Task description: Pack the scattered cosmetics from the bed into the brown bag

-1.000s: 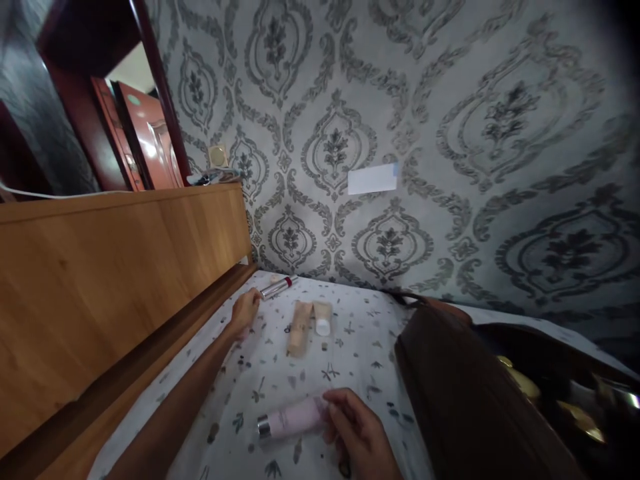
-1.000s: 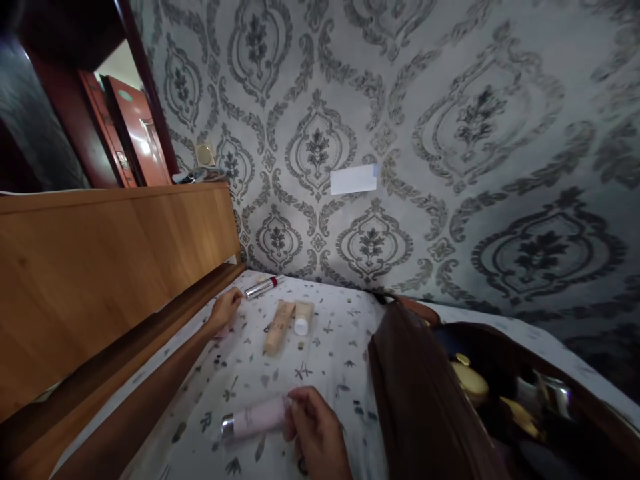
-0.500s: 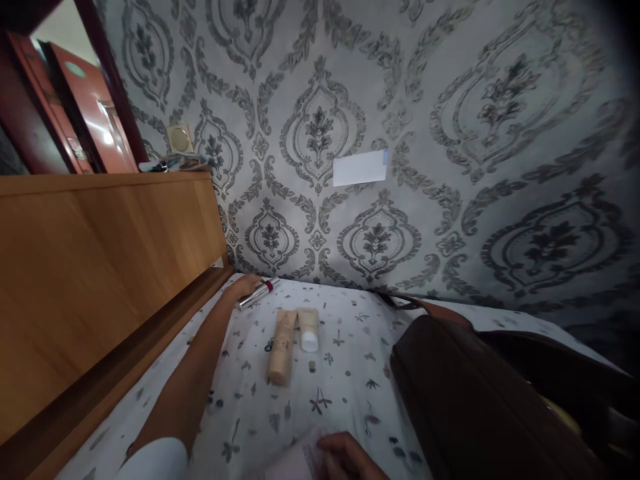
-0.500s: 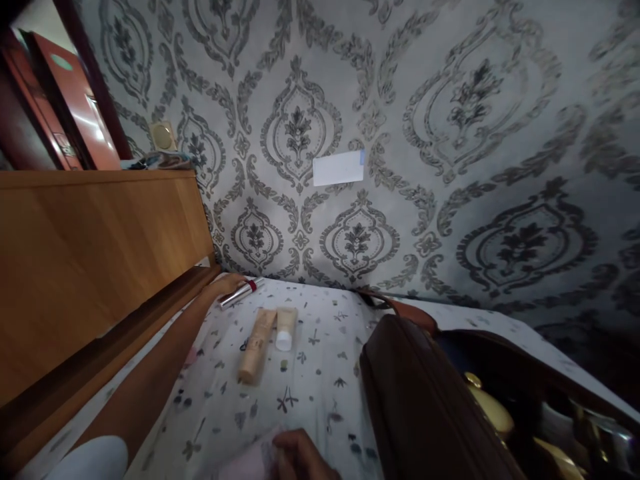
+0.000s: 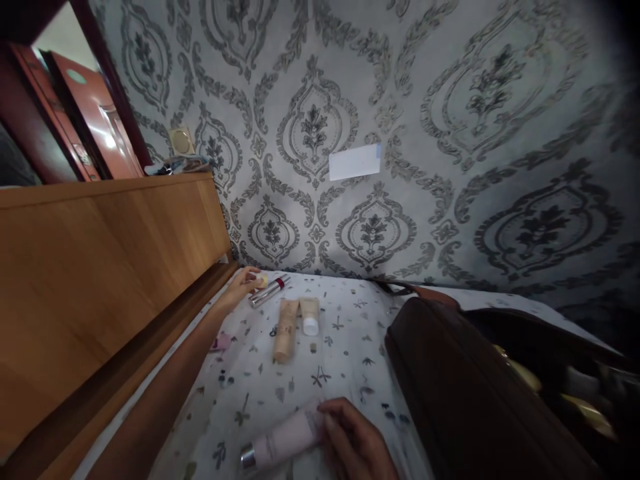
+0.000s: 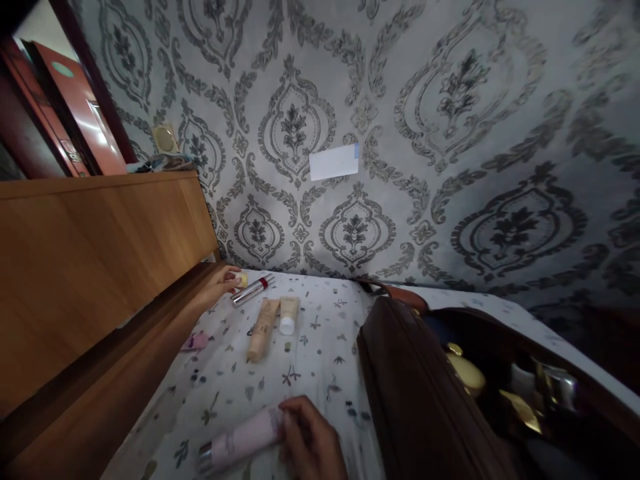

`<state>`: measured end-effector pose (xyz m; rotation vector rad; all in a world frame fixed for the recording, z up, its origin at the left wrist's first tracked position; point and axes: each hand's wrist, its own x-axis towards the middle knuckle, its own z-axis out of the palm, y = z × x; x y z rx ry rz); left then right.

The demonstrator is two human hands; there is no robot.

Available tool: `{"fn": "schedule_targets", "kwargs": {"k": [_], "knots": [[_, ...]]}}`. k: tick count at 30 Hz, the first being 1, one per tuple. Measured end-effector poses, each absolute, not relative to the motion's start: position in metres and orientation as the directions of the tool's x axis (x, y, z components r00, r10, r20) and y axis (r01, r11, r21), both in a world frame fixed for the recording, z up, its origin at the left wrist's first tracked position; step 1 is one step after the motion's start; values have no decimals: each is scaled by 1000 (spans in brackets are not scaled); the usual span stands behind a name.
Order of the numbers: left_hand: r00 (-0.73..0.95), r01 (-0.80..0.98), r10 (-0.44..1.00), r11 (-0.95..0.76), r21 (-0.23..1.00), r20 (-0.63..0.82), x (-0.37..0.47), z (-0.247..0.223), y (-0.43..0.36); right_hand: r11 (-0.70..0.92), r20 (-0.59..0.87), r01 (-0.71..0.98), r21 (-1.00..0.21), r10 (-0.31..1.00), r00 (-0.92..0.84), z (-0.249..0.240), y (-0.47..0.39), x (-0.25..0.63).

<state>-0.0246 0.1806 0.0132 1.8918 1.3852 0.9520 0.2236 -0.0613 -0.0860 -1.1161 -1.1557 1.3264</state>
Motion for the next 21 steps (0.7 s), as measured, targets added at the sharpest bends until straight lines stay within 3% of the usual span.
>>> {"fn": "schedule_targets", "kwargs": {"k": [3,5,7,10,13,21], "knots": [[323,348,924,-317,882,205,-2,7,121,-20,-16,-172,-985,1000,-26,-74,-61,225],[427,139,881,-286,948,203,16,1,81,-23,-19,-254,-967,1000,-18,-66,-64,224],[514,48,837,-246,968,187,34,-3,43,-47,-48,-343,-938,999,-6,-59,-68,223],[597,128,774,-354,927,213,59,-5,-2,-48,-67,-450,-892,997,26,-55,-78,225],[622,265,732,-530,805,277,77,-11,-29,-19,-45,-495,-869,998,41,-57,-86,230],[575,351,681,-706,616,453,86,-41,-51,64,40,-379,-923,997,73,-70,-87,236]]}}
